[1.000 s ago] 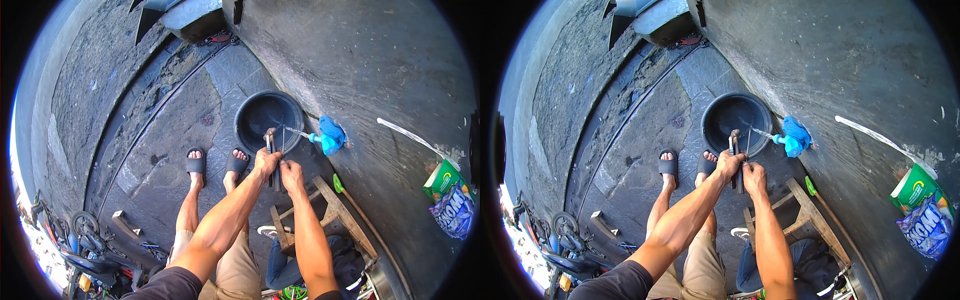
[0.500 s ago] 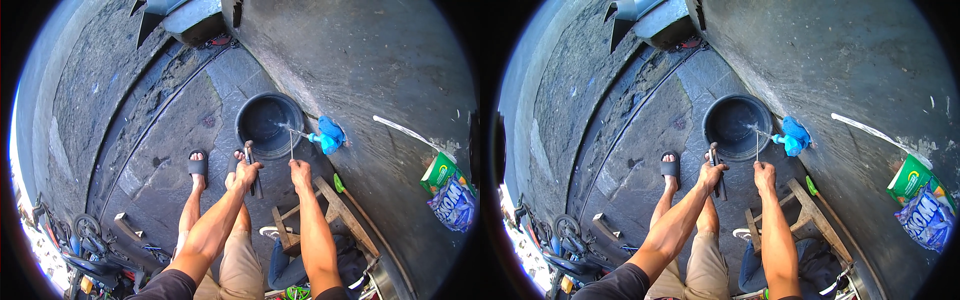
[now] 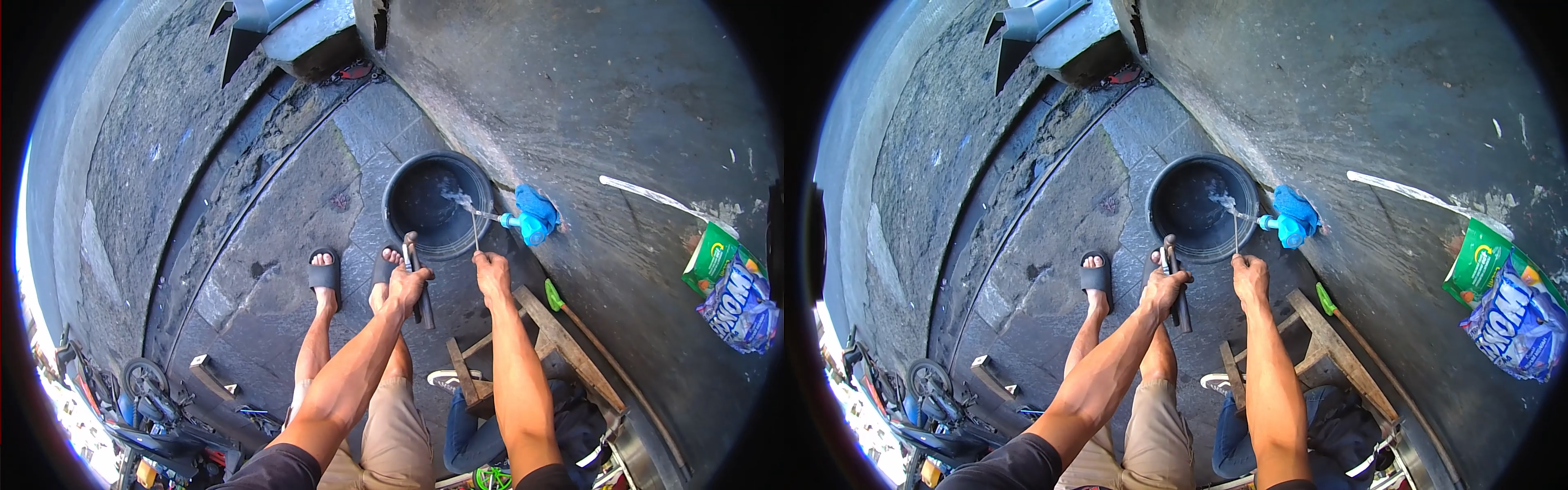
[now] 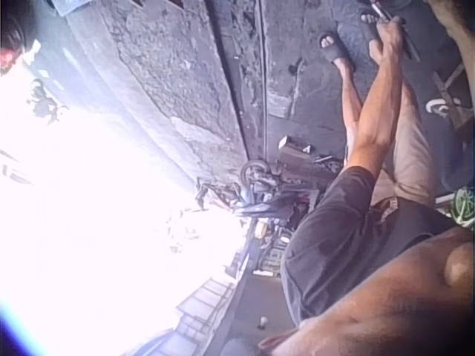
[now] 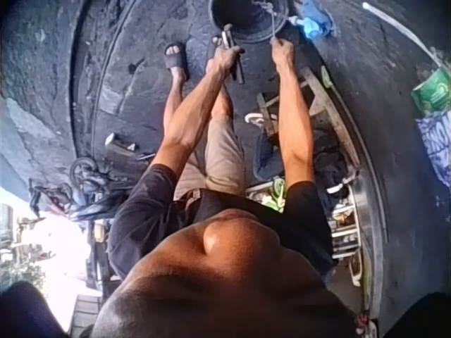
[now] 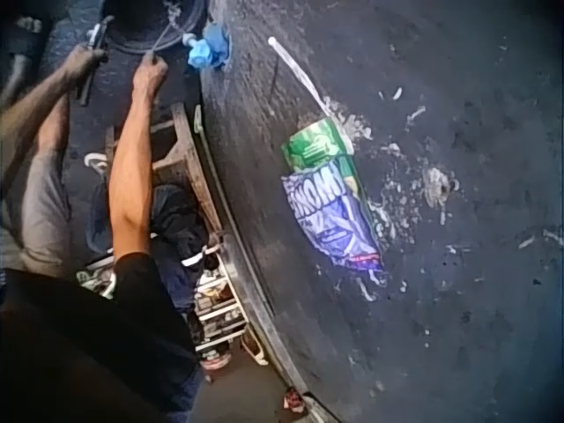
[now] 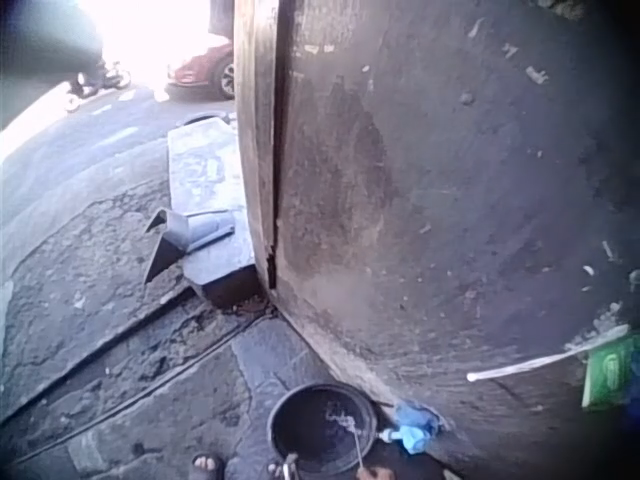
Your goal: Grinding metal parts with an angle grinder, organizing components into a container, and rinsing them in a bucket.
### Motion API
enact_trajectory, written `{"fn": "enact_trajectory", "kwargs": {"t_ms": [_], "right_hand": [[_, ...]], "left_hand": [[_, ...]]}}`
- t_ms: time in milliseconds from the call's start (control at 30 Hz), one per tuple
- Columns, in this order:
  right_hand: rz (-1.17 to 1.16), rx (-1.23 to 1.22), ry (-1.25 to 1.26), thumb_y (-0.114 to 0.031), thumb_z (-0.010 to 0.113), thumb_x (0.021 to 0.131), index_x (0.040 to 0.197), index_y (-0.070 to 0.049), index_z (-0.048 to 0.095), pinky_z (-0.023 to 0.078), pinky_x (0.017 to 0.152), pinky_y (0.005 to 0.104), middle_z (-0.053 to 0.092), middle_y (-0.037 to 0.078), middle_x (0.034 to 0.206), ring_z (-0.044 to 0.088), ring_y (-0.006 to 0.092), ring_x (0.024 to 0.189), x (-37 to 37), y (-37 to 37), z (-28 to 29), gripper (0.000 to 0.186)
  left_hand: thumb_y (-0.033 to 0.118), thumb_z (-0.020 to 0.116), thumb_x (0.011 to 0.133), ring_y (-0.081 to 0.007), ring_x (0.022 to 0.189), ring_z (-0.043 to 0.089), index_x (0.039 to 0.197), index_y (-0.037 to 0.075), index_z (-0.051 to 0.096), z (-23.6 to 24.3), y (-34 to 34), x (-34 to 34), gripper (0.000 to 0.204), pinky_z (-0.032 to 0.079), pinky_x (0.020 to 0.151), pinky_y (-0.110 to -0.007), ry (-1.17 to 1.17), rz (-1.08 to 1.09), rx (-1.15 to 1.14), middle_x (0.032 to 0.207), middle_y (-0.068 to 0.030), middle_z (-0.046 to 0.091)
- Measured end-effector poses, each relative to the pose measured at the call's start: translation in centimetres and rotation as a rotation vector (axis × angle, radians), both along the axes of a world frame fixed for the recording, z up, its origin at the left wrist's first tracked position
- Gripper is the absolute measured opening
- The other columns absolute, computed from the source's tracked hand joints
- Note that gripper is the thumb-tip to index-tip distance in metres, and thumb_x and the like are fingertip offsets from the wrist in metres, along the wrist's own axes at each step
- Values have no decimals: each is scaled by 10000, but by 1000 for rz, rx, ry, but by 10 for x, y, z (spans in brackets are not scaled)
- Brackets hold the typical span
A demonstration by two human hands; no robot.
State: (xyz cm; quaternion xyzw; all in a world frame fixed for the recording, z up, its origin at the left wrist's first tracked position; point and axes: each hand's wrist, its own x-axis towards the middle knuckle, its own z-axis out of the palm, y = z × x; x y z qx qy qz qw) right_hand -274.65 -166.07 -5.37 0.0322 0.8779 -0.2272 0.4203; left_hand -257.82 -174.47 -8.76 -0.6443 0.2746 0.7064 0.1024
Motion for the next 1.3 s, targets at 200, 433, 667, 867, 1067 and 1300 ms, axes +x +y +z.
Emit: {"fn": "enact_trajectory", "kwargs": {"t_ms": [200,433,667,867,1067,1300], "right_hand": [[-45,11,-45,-267,642,957,954,33,717,469,785,365,656,103,848,594,201,839,5,4,8,309],[-90,19,-4,-270,633,968,999,44,724,481,827,368,710,144,934,628,218,902,8,10,-1,329],[-72,15,14,-278,621,978,980,37,732,479,820,364,713,151,926,631,214,899,5,2,-4,334],[-75,10,66,-280,599,990,898,46,696,445,686,398,599,77,734,542,177,725,12,-1,5,352],[74,105,197,-266,570,985,845,56,662,458,642,429,639,180,701,600,234,653,50,13,23,363],[-68,97,545,-390,663,963,1284,-7,484,506,875,479,645,251,1046,650,414,923,27,15,55,532]], "left_hand": [[147,784,750,-135,614,515,873,45,613,6,3,-22,235,429,585,-317,104,80,-23,712,-15,575],[191,808,750,-147,650,565,888,20,617,-1,10,-40,291,457,611,-318,119,59,-16,748,-51,625],[184,799,758,-151,661,586,891,17,622,7,5,-60,278,467,614,-315,202,94,-6,750,-61,638],[188,791,773,-149,637,579,897,17,621,9,3,-64,271,470,598,-316,163,65,-16,748,-57,637],[126,770,799,-138,655,603,913,16,617,6,12,-73,220,508,614,-318,267,173,64,764,-58,656],[110,755,784,-124,633,576,898,19,626,11,6,-66,194,481,596,-294,313,30,-8,757,-37,647]]}}
